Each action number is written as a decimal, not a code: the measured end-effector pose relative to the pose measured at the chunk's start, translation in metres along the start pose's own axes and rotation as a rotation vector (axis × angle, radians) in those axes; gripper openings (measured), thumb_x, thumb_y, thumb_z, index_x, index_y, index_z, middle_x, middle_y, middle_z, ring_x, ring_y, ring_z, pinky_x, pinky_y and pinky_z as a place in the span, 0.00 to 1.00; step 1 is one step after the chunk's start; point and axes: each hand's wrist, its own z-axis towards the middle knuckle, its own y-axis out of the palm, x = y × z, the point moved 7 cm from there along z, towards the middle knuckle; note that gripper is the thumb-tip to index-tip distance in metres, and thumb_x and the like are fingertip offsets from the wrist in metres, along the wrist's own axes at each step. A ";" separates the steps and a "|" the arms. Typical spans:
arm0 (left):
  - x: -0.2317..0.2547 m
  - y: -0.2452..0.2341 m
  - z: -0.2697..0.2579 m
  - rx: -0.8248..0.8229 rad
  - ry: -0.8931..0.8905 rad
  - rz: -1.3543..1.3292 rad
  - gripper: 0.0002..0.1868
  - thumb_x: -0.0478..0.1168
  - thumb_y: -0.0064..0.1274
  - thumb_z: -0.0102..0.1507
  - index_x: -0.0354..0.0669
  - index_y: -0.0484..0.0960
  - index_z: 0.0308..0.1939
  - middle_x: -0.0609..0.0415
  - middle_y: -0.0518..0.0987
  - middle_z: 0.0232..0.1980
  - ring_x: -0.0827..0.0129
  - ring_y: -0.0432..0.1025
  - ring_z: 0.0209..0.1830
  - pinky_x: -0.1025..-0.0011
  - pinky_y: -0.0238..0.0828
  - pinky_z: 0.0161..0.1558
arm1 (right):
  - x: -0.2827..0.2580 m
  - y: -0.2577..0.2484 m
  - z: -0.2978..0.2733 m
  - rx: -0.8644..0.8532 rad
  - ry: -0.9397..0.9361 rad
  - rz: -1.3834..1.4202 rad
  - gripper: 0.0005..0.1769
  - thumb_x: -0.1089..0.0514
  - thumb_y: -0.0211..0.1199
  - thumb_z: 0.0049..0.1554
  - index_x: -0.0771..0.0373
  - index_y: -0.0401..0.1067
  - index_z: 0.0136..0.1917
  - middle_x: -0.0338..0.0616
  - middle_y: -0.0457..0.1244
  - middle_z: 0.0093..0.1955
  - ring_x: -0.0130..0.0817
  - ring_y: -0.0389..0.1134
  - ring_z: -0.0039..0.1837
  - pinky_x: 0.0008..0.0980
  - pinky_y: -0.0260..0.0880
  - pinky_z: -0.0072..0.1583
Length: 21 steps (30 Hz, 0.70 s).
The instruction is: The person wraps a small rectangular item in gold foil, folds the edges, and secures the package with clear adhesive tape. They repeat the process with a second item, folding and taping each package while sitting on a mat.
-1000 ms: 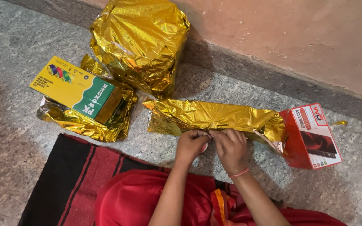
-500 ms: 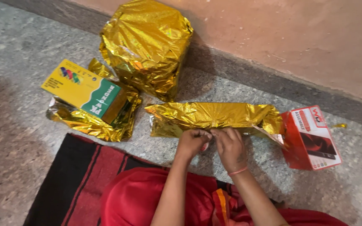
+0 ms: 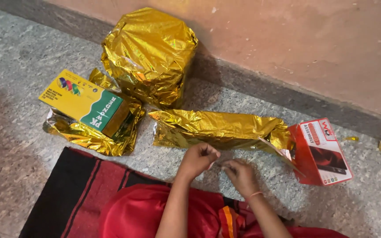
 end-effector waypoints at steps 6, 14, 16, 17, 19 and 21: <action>0.027 0.000 -0.003 0.043 0.271 -0.144 0.06 0.38 0.61 0.60 0.39 0.85 0.38 0.59 0.84 0.51 0.77 0.79 0.45 0.76 0.75 0.47 | 0.002 0.005 -0.005 0.037 -0.024 0.007 0.09 0.59 0.68 0.54 0.60 0.82 0.48 0.47 0.73 0.50 0.41 0.73 0.53 0.37 0.71 0.57; 0.015 0.034 -0.014 -0.116 0.145 0.056 0.08 0.43 0.64 0.61 0.45 0.88 0.41 0.49 0.87 0.46 0.68 0.79 0.44 0.67 0.76 0.50 | 0.000 -0.031 -0.011 -0.002 0.181 0.611 0.18 0.48 0.59 0.61 0.55 0.79 0.60 0.39 0.73 0.58 0.32 0.74 0.59 0.34 0.73 0.61; 0.022 0.045 -0.018 -0.145 0.243 -0.020 0.09 0.43 0.64 0.61 0.45 0.89 0.42 0.50 0.86 0.47 0.67 0.79 0.44 0.67 0.77 0.49 | -0.001 -0.042 -0.017 -0.033 0.215 0.765 0.20 0.48 0.56 0.62 0.57 0.77 0.62 0.40 0.73 0.60 0.33 0.74 0.60 0.35 0.73 0.62; 0.029 0.047 -0.020 -0.136 0.335 -0.056 0.09 0.41 0.65 0.61 0.43 0.89 0.42 0.51 0.86 0.49 0.68 0.80 0.46 0.68 0.76 0.50 | 0.002 -0.048 -0.021 -0.052 0.269 0.790 0.21 0.49 0.54 0.63 0.57 0.77 0.63 0.41 0.73 0.60 0.33 0.74 0.59 0.35 0.75 0.62; 0.038 0.051 -0.023 -0.145 0.452 -0.100 0.09 0.39 0.65 0.61 0.42 0.89 0.44 0.51 0.86 0.49 0.69 0.80 0.48 0.70 0.77 0.51 | 0.003 -0.060 -0.028 -0.064 0.279 0.825 0.21 0.51 0.54 0.62 0.58 0.76 0.64 0.43 0.73 0.59 0.33 0.74 0.59 0.35 0.76 0.62; 0.042 0.052 -0.028 -0.170 0.499 -0.112 0.09 0.37 0.64 0.62 0.41 0.89 0.46 0.51 0.87 0.48 0.70 0.81 0.47 0.72 0.78 0.51 | -0.004 -0.066 -0.030 -0.060 0.187 0.850 0.21 0.53 0.58 0.61 0.60 0.75 0.65 0.46 0.73 0.58 0.32 0.74 0.59 0.33 0.75 0.62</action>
